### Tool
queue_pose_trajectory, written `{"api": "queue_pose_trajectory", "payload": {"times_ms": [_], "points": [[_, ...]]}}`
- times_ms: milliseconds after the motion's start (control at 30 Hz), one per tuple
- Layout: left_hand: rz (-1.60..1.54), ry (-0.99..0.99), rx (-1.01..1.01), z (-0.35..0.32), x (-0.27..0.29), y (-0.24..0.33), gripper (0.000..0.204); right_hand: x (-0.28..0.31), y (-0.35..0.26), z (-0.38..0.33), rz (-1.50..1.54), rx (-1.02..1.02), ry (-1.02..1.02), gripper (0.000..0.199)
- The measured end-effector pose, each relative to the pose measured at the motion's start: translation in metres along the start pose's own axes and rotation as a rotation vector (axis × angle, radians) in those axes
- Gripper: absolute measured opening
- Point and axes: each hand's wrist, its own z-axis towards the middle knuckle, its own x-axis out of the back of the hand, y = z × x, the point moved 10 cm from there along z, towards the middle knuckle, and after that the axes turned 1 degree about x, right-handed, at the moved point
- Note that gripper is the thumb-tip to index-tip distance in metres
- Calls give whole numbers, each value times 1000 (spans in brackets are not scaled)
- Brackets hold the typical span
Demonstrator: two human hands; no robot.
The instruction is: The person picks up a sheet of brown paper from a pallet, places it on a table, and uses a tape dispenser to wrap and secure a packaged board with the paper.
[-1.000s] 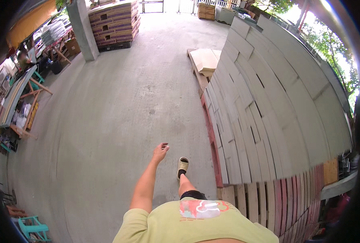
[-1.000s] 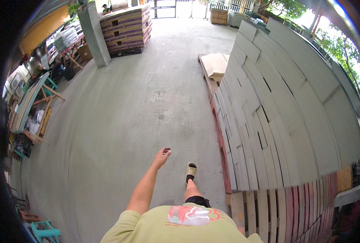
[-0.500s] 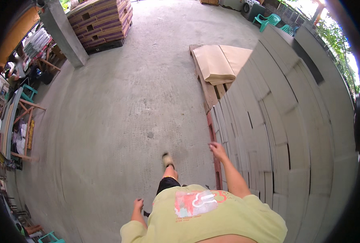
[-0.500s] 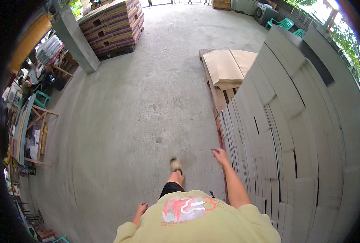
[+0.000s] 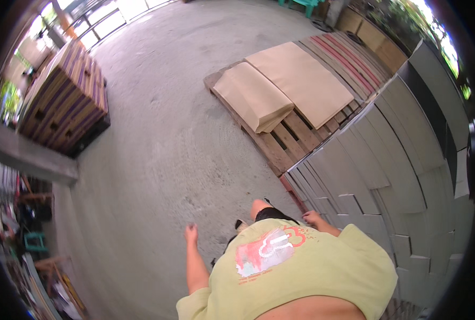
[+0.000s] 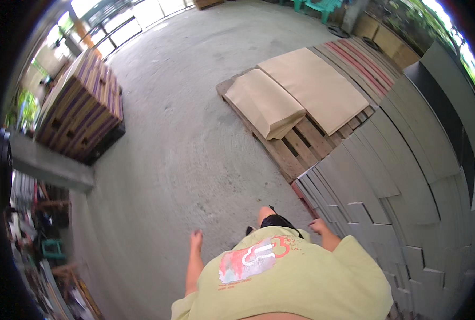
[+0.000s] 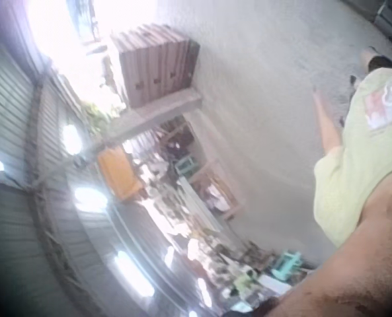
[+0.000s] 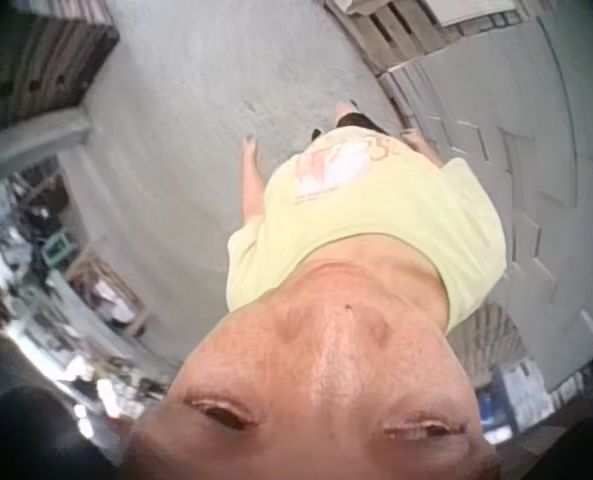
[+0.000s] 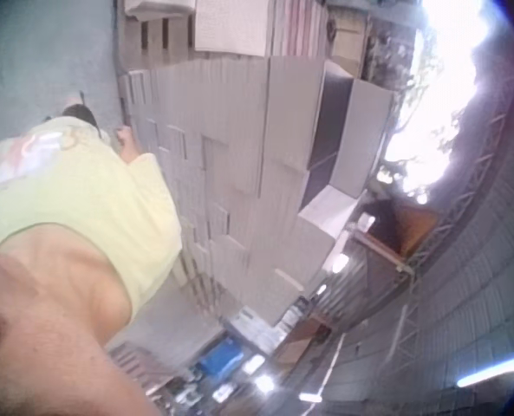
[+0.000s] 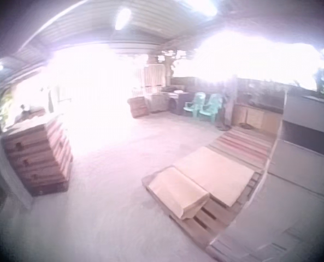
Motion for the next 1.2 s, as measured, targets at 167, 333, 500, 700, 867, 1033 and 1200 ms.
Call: {"api": "queue_pose_trajectory", "payload": {"times_ms": [167, 333, 500, 700, 867, 1033, 1200], "points": [[-324, -52, -221, 175, 47, 261, 37, 18, -74, 24, 95, -84, 196, 20], [-223, -154, -322, 282, 0, 397, 37, 34, -251, 106, -4, 80, 57, 19], [150, -728, -27, 311, -44, 333, 46, 108, -471, 224, -82, 385, 208, 24], [83, -350, 368, 384, 76, 261, 40, 209, -743, 328, 244, 616, 230, 21], [-9, -228, 454, 504, 121, 348, 38, 219, -834, 413, 274, 480, 318, 22], [33, -204, 263, 699, 162, 523, 36, 156, -832, 435, 362, 164, 372, 25], [457, -68, -351, 948, 173, 839, 36, 81, -840, 422, 208, -138, 199, 28]]}}
